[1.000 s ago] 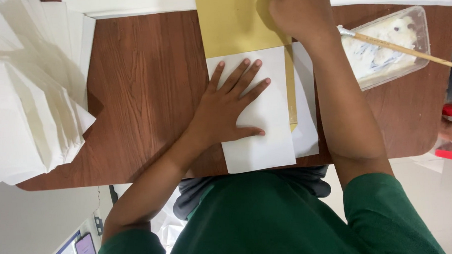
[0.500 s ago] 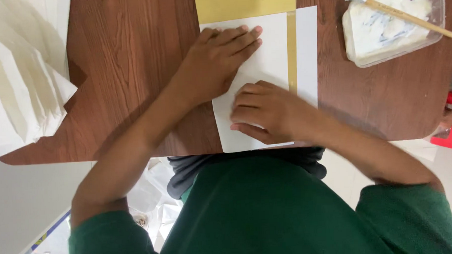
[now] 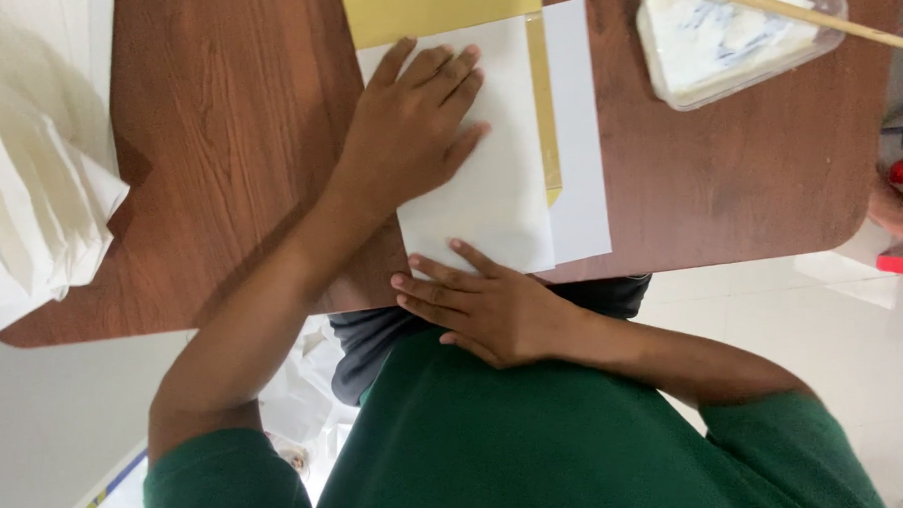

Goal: The person aligns a white sheet of paper over a yellow sheet on a wooden table. They use a brush to apply a white adhesive from a plastic container onto the yellow sheet, then press the white sheet down to adhere it.

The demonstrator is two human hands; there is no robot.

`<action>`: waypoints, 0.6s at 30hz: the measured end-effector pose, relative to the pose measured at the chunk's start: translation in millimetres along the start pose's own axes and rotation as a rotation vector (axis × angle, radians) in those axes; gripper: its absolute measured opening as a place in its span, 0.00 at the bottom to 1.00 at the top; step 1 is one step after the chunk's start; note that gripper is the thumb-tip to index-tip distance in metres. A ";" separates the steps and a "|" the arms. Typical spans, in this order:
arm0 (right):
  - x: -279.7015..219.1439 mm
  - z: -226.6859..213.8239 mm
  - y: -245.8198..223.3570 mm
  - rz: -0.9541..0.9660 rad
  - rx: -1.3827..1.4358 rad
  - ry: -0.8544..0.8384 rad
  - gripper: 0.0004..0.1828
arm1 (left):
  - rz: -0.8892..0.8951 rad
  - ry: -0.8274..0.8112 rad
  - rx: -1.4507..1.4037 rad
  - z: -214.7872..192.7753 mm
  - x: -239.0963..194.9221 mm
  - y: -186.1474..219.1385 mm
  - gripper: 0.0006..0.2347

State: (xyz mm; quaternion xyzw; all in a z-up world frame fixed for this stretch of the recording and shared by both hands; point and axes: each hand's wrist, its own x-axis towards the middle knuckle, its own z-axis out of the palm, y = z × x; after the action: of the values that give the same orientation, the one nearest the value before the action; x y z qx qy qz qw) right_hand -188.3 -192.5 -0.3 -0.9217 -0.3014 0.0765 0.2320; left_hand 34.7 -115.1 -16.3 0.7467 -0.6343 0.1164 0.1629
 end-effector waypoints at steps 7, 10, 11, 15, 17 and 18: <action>-43.3 -35.3 23.5 0.148 0.451 0.570 0.19 | 0.032 0.163 0.091 5.4 16.3 6.9 0.18; -52.9 -56.1 32.5 0.764 0.033 0.574 0.24 | -0.023 0.073 0.108 8.5 13.9 5.9 0.20; -53.3 -58.1 35.5 0.848 -0.041 0.538 0.27 | -0.047 0.064 0.086 8.1 14.5 6.0 0.21; -48.7 -54.2 43.2 0.923 -0.179 0.507 0.27 | -0.144 0.113 0.017 26.0 10.5 8.0 0.21; -38.9 -62.1 39.8 0.912 -0.086 0.560 0.25 | -0.139 0.117 0.037 30.5 9.8 6.5 0.20; -34.0 -65.6 37.5 0.899 0.006 0.614 0.22 | -0.134 0.121 0.059 32.7 8.4 6.3 0.19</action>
State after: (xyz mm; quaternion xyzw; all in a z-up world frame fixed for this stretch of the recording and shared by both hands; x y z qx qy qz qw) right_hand -177.8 -264.3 39.8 -0.9391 0.2043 -0.1036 0.2563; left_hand 28.8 -136.5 -42.5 0.7835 -0.5682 0.1688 0.1864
